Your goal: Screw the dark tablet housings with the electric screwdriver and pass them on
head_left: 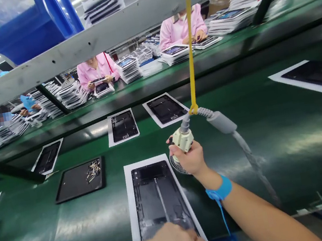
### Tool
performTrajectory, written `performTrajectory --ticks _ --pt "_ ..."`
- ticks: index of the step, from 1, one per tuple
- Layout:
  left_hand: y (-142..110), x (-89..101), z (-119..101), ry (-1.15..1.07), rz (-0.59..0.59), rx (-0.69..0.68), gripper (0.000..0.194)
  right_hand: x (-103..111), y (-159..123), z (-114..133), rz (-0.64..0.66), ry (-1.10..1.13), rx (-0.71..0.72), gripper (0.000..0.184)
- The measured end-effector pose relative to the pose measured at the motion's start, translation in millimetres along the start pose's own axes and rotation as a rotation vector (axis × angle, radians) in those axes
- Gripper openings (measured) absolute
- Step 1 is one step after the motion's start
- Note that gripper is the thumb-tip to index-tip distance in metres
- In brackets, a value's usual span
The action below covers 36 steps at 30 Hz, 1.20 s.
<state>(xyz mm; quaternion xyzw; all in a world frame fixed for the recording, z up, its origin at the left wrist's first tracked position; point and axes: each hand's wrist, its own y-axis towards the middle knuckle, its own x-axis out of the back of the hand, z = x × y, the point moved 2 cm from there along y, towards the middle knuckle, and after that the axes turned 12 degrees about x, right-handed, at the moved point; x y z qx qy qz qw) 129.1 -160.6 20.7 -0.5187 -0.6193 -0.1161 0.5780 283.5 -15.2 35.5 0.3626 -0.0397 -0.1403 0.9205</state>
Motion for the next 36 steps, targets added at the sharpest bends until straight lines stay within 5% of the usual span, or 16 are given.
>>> performTrajectory --ticks 4,8,14,19,25,36 --pt "7 -17.8 -3 -0.057 -0.028 0.052 0.018 1 -3 -4 -0.023 0.012 -0.03 0.027" --pt "-25 14.0 30 -0.194 -0.107 0.139 0.023 3 -4 -6 -0.037 0.008 -0.042 0.029" --pt "-126 69.8 171 -0.115 -0.402 1.045 0.021 3 -3 -2 -0.034 -0.004 -0.024 0.027" --pt "-180 63.0 241 -0.05 -0.324 1.456 0.027 4 -4 -3 -0.03 0.0 -0.021 0.029" --pt "-180 44.7 255 -0.095 -0.339 1.492 0.022 5 -4 -7 -0.051 0.015 -0.057 0.03" --pt "-188 54.7 254 -0.147 -0.311 1.414 0.022 3 -3 -2 -0.042 0.013 -0.033 0.028"
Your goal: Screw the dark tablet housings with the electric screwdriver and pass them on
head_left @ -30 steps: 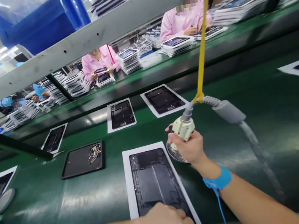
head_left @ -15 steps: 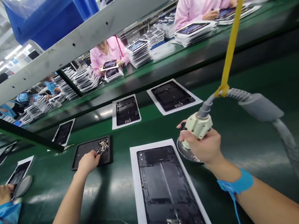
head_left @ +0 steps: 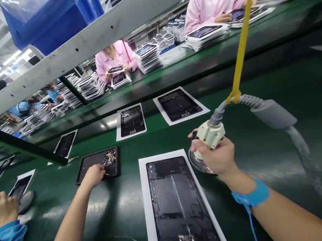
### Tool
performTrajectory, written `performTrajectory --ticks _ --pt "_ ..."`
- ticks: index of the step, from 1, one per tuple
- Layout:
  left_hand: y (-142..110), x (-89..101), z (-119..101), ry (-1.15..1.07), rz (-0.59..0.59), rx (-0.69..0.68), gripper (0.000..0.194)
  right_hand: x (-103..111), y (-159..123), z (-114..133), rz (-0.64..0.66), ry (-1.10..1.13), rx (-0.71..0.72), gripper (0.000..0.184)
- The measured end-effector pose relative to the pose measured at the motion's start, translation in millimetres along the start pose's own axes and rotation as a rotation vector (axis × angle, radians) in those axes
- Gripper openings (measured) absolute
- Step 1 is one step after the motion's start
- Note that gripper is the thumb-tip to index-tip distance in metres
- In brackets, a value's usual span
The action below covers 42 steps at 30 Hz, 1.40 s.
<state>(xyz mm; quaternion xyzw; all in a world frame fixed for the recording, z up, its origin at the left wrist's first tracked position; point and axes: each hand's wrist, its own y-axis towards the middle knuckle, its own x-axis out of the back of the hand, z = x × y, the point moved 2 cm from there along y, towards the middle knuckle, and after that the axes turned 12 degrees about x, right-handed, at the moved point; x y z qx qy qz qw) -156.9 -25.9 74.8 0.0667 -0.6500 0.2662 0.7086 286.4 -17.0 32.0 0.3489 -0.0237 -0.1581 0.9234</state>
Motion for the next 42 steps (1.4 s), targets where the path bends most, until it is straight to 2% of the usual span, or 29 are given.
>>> performTrajectory --ticks 5,7,9,12,15,17,20,24,30,42 --pt "-13 13.0 3 -0.176 -0.089 -0.138 0.027 0 2 0 0.008 -0.011 0.036 0.023" --pt "-24 14.8 -6 -0.299 -0.124 -0.205 0.026 0 2 0 0.011 -0.017 0.04 0.023" --pt "-39 10.6 -24 -0.417 -0.147 -0.306 0.025 0 2 0 0.018 -0.024 0.041 0.023" --pt "-62 -6.8 -63 -0.558 -0.174 -0.506 0.024 1 2 0 0.02 -0.023 0.04 0.023" --pt "-76 -30.2 -101 -0.617 -0.267 -0.673 0.023 1 2 1 0.017 -0.02 0.03 0.023" --pt "-77 -44.4 -119 -0.614 -0.35 -0.748 0.023 2 2 2 0.021 -0.03 0.038 0.024" --pt "-72 -60.1 -133 -0.582 -0.443 -0.816 0.022 2 2 2 0.034 -0.054 0.057 0.024" --pt "-66 -69.6 -137 -0.476 -0.532 -0.87 0.022 2 2 2 0.041 -0.055 0.067 0.025" --pt "-72 -69.8 -134 -0.339 -0.626 -0.906 0.022 2 0 2 0.044 -0.034 0.055 0.025" --pt "-81 -73.8 -133 -0.328 -0.605 -0.844 0.021 2 2 7 0.054 -0.042 0.035 0.021"
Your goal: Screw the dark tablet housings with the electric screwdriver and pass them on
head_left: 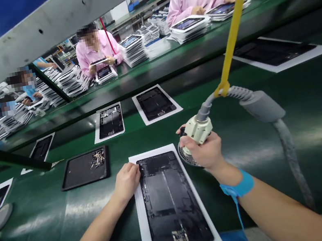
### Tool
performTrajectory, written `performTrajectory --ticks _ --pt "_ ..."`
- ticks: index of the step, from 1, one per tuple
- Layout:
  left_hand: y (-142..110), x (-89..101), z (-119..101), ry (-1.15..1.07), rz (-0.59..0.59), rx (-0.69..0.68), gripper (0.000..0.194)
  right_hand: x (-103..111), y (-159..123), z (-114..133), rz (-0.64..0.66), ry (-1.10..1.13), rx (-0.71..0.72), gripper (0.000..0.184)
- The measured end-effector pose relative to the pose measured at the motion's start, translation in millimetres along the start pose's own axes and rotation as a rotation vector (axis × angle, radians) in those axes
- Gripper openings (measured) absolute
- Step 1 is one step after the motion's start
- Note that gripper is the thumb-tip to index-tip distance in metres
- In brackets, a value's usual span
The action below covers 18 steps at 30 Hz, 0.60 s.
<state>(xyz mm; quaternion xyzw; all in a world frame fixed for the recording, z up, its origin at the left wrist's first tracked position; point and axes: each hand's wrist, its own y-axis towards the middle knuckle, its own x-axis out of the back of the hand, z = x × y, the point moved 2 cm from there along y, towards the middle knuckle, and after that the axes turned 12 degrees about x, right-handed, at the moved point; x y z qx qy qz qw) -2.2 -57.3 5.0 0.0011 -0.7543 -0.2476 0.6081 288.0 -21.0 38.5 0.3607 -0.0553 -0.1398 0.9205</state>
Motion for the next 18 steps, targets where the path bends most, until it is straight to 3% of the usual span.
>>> performTrajectory --ticks 6,18 --pt "2 -2.2 -1 0.057 0.048 0.079 0.022 0 -1 0 -0.002 -0.001 -0.003 0.022" --pt "-3 6.7 -9 0.034 0.184 0.1 0.025 1 -4 -5 -0.016 0.008 -0.037 0.027"
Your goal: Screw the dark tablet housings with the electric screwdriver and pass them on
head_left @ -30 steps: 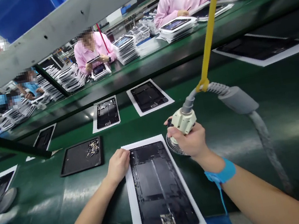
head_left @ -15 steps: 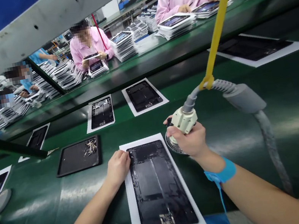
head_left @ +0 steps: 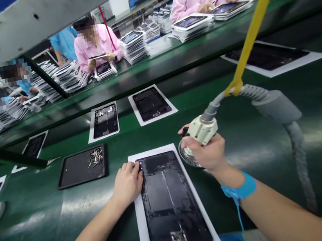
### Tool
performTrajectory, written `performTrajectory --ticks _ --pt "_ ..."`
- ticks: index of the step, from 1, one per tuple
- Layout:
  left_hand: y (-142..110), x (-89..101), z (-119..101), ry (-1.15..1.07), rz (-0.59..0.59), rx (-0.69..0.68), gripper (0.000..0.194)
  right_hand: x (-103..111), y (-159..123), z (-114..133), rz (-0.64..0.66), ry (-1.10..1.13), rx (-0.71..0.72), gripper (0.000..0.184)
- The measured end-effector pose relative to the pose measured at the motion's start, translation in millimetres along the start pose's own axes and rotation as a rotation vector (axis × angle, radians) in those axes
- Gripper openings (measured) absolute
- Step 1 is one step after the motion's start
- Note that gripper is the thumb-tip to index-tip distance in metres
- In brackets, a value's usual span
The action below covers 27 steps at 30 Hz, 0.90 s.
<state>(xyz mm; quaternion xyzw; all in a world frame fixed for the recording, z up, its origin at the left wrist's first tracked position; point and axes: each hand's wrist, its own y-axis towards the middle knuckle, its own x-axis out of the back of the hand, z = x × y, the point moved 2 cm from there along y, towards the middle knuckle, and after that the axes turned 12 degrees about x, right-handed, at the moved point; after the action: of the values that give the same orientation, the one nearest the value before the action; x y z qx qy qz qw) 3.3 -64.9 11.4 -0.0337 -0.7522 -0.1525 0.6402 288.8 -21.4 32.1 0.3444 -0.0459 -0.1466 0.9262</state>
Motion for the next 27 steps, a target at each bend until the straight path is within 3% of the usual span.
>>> performTrajectory --ticks 6,9,16,27 --pt "40 -1.3 25 -0.32 0.159 0.147 0.018 1 -2 -5 -0.008 0.047 -0.015 0.025" --pt "51 -8.4 33 -0.391 0.18 0.128 0.02 1 -2 -5 -0.013 0.043 -0.017 0.028" --pt "47 -20.0 36 -0.444 0.132 0.105 0.022 1 -3 -3 -0.015 -0.009 0.017 0.022" --pt "47 -21.9 36 -0.44 0.11 0.096 0.023 3 -4 -2 0.0 -0.09 0.003 0.019"
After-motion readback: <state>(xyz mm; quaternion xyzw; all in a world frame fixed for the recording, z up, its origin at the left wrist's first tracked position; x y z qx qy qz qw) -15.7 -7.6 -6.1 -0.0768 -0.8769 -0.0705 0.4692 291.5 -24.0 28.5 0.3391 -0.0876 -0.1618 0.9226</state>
